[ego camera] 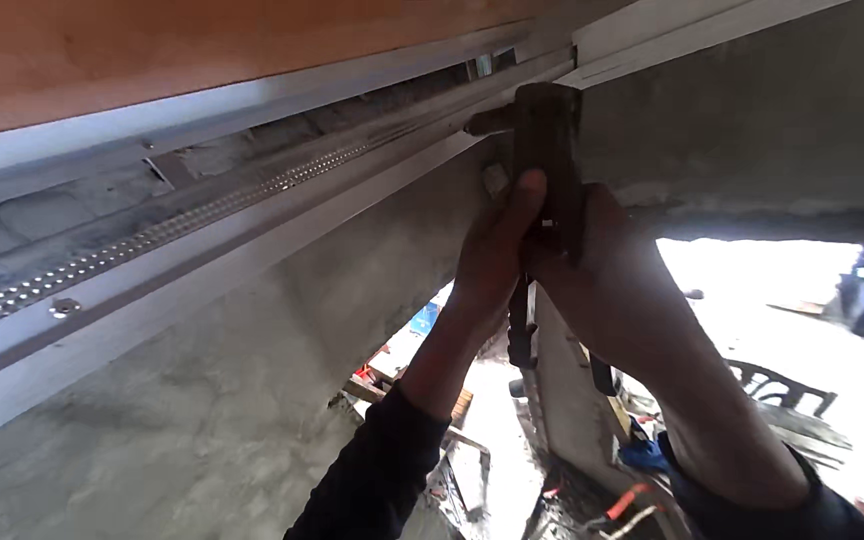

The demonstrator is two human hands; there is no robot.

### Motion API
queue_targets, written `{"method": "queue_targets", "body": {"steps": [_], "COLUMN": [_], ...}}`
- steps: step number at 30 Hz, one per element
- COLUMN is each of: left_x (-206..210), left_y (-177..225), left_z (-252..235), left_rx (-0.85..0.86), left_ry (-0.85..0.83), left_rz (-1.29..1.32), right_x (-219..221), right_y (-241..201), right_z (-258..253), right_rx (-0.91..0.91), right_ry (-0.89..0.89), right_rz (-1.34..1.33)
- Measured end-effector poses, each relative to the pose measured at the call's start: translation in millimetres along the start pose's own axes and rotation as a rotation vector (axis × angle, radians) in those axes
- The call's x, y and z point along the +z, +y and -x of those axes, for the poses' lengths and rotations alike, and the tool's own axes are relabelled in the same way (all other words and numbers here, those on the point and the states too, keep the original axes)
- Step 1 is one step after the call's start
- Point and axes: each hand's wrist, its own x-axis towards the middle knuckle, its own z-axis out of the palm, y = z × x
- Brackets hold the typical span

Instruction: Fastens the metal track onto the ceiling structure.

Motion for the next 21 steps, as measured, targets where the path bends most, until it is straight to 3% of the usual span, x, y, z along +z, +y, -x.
{"method": "queue_targets", "body": {"steps": [21], "left_x": [3], "left_y": [-2], "left_z": [-14], "left_rx": [0.067], "left_ry": [-0.022], "left_rz": [0.207], "right_x": [-6], "right_y": [-17], "right_z": [-2], "right_rx": [0.003], "right_ry": [0.001], "right_rz": [0.142]}}
